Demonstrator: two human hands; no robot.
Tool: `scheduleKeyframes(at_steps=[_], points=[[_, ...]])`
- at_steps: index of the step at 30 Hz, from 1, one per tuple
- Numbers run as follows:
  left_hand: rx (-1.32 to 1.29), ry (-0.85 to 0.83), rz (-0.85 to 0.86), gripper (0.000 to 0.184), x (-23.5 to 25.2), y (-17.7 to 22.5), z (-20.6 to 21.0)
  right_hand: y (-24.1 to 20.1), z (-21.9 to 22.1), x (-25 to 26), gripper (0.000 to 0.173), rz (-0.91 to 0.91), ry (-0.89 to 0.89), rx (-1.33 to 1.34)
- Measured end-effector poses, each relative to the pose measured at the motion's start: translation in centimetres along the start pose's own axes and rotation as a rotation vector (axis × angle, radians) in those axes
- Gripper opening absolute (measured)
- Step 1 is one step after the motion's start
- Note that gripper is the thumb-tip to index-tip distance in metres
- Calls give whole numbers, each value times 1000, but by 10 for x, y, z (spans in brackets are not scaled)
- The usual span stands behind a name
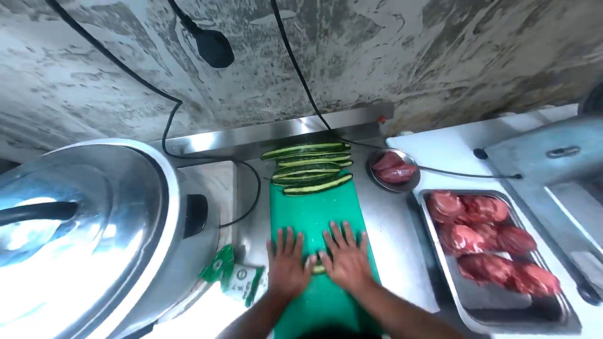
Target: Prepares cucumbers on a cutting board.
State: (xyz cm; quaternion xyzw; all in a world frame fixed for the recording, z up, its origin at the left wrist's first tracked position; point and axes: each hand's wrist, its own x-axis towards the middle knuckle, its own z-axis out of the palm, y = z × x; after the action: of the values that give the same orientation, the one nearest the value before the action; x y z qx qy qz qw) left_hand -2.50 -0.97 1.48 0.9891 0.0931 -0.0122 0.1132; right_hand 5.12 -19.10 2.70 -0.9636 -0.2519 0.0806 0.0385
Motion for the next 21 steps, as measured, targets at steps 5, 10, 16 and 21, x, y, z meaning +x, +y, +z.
scheduleKeyframes(at_steps=[5,10,16,21], points=[[67,-152,-185,83,83,0,-21,-6,-26,80,74,206,-128,50],[30,20,45,80,-30,5,2,-5,12,-32,67,-57,62,2],[65,-153,-135,83,68,1,-18,-8,-23,62,68,130,-119,52],[77,-95,-74,81,49,3,-15,-13,-19,43,67,78,-97,27]])
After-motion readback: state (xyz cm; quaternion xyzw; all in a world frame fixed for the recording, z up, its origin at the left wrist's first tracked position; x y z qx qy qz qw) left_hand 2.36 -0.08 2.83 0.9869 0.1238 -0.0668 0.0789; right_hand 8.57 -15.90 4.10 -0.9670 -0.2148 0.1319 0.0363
